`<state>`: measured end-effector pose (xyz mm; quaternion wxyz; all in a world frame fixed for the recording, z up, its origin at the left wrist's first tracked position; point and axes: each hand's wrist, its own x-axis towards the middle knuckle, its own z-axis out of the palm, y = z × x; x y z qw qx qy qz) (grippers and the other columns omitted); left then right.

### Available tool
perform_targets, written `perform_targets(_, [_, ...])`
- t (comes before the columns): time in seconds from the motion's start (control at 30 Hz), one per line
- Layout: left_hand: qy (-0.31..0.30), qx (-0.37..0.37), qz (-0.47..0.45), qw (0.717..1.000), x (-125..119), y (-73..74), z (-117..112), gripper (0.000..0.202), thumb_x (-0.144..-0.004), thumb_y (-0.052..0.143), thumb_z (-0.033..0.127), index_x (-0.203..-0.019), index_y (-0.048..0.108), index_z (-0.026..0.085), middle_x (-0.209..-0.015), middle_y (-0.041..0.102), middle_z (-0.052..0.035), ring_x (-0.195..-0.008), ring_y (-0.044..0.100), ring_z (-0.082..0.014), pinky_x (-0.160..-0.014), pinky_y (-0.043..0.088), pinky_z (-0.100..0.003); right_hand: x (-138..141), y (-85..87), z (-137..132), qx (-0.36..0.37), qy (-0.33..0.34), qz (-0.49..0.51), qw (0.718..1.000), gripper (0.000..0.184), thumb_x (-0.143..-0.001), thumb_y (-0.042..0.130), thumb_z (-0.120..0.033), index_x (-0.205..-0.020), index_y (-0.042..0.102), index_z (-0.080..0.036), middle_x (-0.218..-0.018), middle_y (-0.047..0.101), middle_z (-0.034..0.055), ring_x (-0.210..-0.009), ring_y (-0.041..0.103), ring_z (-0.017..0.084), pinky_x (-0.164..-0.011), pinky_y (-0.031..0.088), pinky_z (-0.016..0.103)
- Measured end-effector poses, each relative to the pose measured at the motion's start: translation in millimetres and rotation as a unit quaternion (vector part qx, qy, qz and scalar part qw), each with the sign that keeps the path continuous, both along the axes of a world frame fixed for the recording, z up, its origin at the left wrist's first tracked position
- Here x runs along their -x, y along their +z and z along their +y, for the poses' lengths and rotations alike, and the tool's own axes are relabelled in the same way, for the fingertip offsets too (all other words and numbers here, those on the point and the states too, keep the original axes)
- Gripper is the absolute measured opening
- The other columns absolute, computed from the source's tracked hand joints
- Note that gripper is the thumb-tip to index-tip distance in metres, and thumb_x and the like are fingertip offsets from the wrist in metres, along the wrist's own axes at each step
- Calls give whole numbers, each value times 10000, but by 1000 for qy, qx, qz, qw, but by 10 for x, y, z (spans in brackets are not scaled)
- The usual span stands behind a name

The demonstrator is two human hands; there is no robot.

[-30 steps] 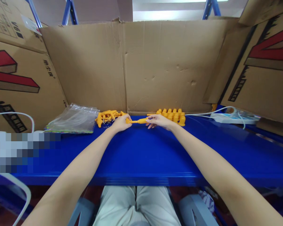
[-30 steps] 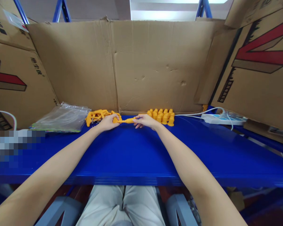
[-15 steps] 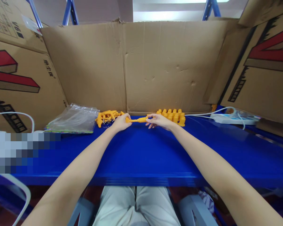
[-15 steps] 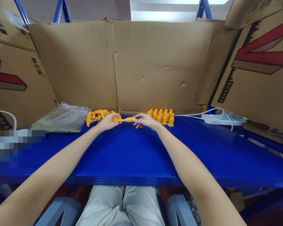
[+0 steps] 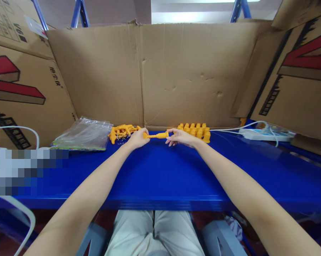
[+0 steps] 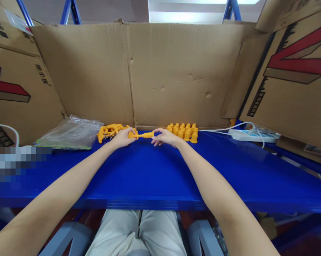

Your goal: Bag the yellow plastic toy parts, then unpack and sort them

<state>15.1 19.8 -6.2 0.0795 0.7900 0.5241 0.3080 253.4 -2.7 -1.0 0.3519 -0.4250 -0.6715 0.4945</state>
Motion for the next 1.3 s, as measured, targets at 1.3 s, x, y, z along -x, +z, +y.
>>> perform_targets(1.3, [-7, -41, 6, 999, -68, 20, -71, 144, -676, 630, 205, -802, 563, 213, -548, 461, 61, -555, 448, -114, -552, 326, -236, 88, -5, -7, 57, -63, 6, 996, 352, -926, 479, -454, -816, 571, -133, -633, 678, 60, -429, 550, 76, -400, 412, 169])
